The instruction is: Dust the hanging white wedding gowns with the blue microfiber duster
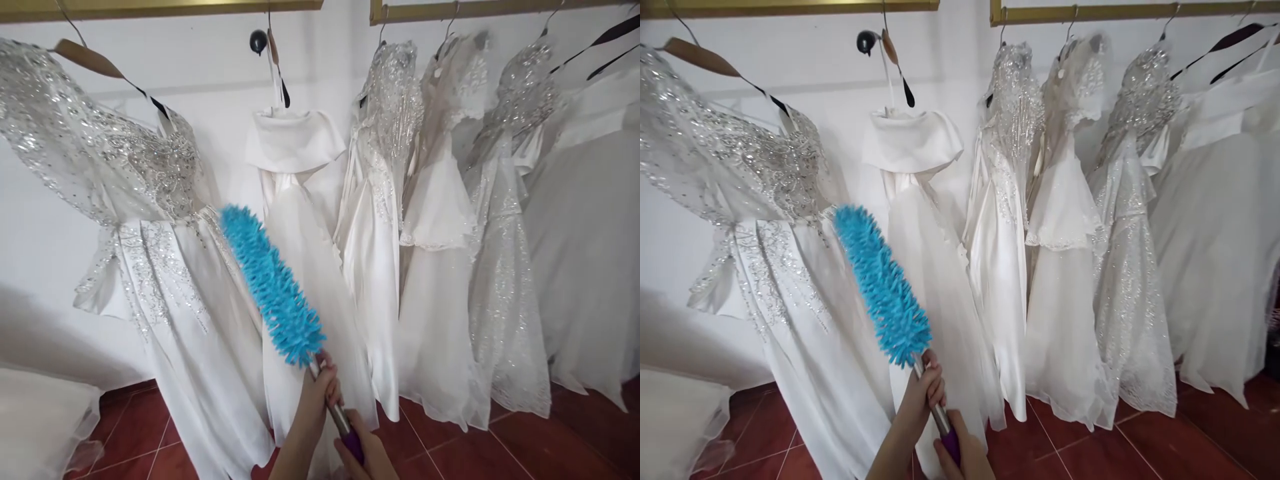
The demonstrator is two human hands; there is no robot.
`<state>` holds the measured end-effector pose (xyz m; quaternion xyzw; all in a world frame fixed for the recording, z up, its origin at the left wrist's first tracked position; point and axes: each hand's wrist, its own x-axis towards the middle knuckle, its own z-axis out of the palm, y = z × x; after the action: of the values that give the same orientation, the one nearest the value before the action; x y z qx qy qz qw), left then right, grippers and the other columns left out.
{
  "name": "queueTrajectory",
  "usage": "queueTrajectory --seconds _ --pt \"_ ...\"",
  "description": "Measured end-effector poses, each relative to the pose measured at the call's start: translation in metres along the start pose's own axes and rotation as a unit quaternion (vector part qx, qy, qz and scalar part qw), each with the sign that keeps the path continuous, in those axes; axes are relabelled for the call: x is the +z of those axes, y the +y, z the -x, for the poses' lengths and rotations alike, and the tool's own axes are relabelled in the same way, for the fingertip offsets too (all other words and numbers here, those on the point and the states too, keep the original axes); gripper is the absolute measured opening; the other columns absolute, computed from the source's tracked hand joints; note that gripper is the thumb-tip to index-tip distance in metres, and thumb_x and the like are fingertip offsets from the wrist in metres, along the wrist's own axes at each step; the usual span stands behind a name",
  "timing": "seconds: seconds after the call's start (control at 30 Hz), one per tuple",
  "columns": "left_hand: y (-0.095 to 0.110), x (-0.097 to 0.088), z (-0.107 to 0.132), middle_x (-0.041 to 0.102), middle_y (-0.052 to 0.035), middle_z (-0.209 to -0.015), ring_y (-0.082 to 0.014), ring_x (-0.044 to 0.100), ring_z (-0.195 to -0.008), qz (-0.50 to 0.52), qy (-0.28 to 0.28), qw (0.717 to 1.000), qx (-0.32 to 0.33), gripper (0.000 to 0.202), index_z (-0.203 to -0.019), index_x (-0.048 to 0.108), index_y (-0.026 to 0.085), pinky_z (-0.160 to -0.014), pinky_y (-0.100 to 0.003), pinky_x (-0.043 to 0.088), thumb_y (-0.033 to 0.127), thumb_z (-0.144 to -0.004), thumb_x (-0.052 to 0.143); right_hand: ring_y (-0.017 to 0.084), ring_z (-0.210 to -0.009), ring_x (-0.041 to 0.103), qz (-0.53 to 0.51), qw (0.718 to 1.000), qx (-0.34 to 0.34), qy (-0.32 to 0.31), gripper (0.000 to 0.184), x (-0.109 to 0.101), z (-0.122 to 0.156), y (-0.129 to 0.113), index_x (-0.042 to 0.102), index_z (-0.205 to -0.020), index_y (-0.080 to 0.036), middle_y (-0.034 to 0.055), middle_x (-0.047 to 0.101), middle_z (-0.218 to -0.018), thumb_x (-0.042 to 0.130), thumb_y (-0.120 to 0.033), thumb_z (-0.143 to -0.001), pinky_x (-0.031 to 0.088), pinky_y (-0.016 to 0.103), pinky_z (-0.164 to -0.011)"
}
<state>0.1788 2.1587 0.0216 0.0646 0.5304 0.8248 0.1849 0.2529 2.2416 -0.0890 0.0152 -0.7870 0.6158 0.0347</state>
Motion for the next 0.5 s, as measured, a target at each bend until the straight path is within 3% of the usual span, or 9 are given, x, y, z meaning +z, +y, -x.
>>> queueTrajectory --seconds 0.13,0.27,0.37,0.5 --pt "0.031 0.042 -0.022 0.032 0.0164 -0.041 -0.0043 0.028 -0.031 -0.065 -0.098 0.993 0.019 0.038 -0.081 0.041 0.025 -0.039 -0.022 0.029 0.044 -0.065 0.070 0.014 -0.054 0.046 -0.114 0.986 -0.001 0.123 0.049 -0.013 -0.011 -0.036 0.055 -0.102 -0.024 -0.0058 0.047 -0.060 0.053 -0.067 -0.079 0.041 0.028 -0.054" --pt "0.035 0.069 -0.047 0.039 0.0147 -0.049 -0.0033 0.032 -0.037 -0.035 -0.161 0.986 -0.026 0.037 -0.087 0.046 0.024 -0.041 -0.019 0.028 0.037 -0.063 0.070 0.007 -0.029 0.028 -0.241 0.962 0.034 0.125 0.058 -0.024 -0.027 -0.051 0.045 -0.105 -0.026 -0.0151 0.039 -0.045 0.053 -0.074 -0.074 0.021 0.021 -0.031" --pt "0.022 0.067 -0.073 0.036 0.0155 -0.050 -0.0026 0.031 -0.038 -0.010 -0.177 0.979 -0.102 0.042 -0.092 0.047 0.024 -0.042 -0.018 0.029 0.034 -0.060 0.073 0.004 -0.024 0.029 -0.325 0.939 0.044 0.107 0.057 -0.032 -0.041 -0.051 0.041 -0.097 -0.026 -0.0173 0.044 -0.045 0.059 -0.073 -0.071 0.023 0.018 -0.027" --pt "-0.014 0.042 -0.107 0.030 0.0159 -0.050 -0.0022 0.028 -0.038 0.026 -0.121 0.978 -0.168 0.037 -0.088 0.045 0.024 -0.042 -0.016 0.026 0.028 -0.063 0.071 0.004 -0.024 0.033 -0.375 0.919 0.075 0.099 0.051 -0.029 -0.060 -0.033 0.038 -0.093 -0.027 -0.0189 0.045 -0.042 0.064 -0.065 -0.071 0.028 0.016 -0.026"
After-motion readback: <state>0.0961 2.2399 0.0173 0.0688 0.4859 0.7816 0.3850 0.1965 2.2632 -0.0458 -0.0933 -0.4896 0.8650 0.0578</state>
